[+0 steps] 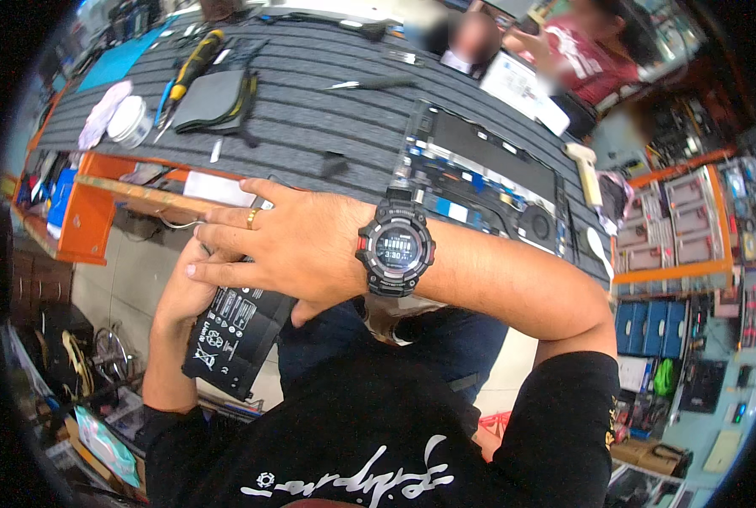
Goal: The person cleans a laptop battery with a cloth, places it into the open laptop chassis, secures it with a screwdriver, reconnects the battery cable, and closes the laptop.
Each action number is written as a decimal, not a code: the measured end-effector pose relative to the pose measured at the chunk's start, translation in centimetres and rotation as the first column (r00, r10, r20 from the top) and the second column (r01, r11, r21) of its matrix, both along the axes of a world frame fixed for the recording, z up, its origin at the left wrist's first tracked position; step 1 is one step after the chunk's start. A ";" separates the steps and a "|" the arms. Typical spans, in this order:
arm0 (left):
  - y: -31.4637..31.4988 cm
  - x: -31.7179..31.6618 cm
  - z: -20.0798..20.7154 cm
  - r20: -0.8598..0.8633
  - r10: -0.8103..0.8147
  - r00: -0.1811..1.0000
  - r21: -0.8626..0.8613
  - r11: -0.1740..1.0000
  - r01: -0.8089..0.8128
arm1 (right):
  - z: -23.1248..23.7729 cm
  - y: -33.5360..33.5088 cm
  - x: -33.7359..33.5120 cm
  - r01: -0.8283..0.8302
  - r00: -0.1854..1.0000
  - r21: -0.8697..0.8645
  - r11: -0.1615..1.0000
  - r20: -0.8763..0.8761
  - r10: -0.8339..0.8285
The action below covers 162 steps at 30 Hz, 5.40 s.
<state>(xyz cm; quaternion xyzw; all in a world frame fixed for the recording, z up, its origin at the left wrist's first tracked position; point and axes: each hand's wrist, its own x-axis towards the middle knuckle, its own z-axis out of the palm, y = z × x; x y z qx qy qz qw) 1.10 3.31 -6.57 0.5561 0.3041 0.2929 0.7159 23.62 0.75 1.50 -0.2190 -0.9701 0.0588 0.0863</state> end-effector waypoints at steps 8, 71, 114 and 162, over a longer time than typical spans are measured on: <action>0.6 8.5 5.6 -0.213 -0.538 0.816 0.008 0.834 0.552 | 2.6 -7.8 9.2 0.331 0.942 -0.006 0.944 -0.058 -0.331; 10.7 29.9 4.0 -0.364 -0.300 0.882 -0.010 0.948 0.318 | -1.8 -8.4 34.3 0.829 0.549 -0.053 0.557 -0.115 -0.828; 11.9 26.9 5.5 -0.488 -0.067 0.870 0.593 0.707 0.387 | -0.9 -8.5 33.5 0.858 0.500 -0.062 0.509 -0.119 -0.858; 10.4 27.8 5.8 -0.468 -0.217 0.857 0.465 0.764 0.448 | -0.8 -8.3 32.8 0.849 0.525 -0.041 0.526 -0.035 -0.850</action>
